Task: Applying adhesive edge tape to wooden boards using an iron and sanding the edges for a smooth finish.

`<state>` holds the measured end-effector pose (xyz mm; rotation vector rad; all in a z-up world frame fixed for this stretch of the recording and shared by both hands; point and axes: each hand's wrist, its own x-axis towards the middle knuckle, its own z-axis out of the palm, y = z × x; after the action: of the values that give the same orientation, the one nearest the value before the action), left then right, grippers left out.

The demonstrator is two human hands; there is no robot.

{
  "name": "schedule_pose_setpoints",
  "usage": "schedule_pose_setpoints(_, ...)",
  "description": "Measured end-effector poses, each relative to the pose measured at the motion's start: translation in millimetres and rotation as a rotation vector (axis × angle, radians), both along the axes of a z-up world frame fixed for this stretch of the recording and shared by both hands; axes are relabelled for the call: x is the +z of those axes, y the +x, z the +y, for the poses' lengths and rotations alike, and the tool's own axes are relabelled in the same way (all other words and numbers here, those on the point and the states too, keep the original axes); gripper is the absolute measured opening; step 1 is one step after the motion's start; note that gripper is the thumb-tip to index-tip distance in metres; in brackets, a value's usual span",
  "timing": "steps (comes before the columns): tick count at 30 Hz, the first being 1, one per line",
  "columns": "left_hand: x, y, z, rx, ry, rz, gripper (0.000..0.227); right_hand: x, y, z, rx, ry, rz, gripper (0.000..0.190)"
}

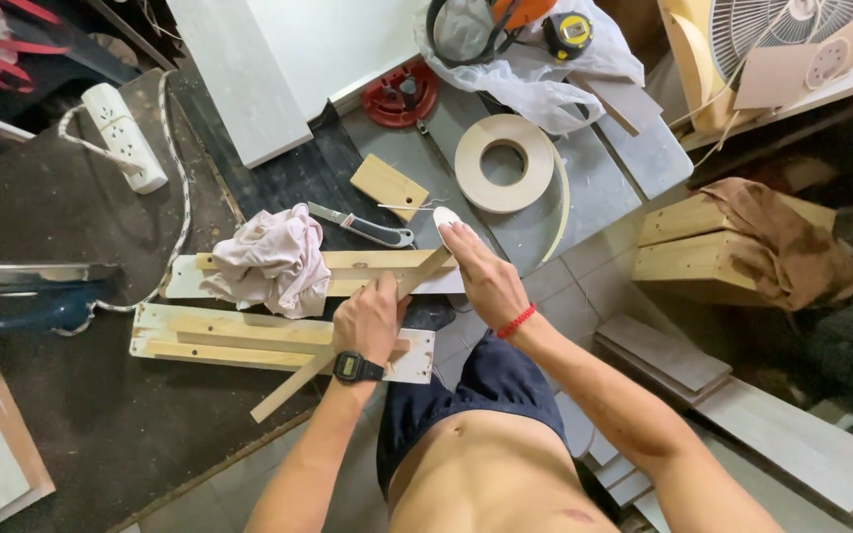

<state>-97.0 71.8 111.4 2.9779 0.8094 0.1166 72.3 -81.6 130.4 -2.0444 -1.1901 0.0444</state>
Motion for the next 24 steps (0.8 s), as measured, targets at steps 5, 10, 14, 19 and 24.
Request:
schedule_pose_setpoints(5, 11, -1, -5, 0.002, 0.017, -0.006, 0.031, 3, -2, -8, 0.011, 0.004, 0.001, 0.053)
schedule_pose_setpoints(10, 14, 1, -1, 0.004, 0.029, 0.001, 0.032, 13, -6, 3, 0.053, 0.017, -0.071, 0.054)
schedule_pose_setpoints(14, 18, 1, -4, -0.004, 0.003, -0.005, 0.029, 12, -2, -1, 0.042, 0.021, -0.047, 0.052)
schedule_pose_setpoints(19, 19, 4, -5, 0.029, 0.039, 0.011, 0.032, 12, -3, 4, 0.095, 0.015, -0.095, 0.054)
schedule_pose_setpoints(24, 22, 1, -6, 0.006, 0.043, 0.009, 0.030, 13, -3, 3, 0.107, 0.029, -0.175, 0.054)
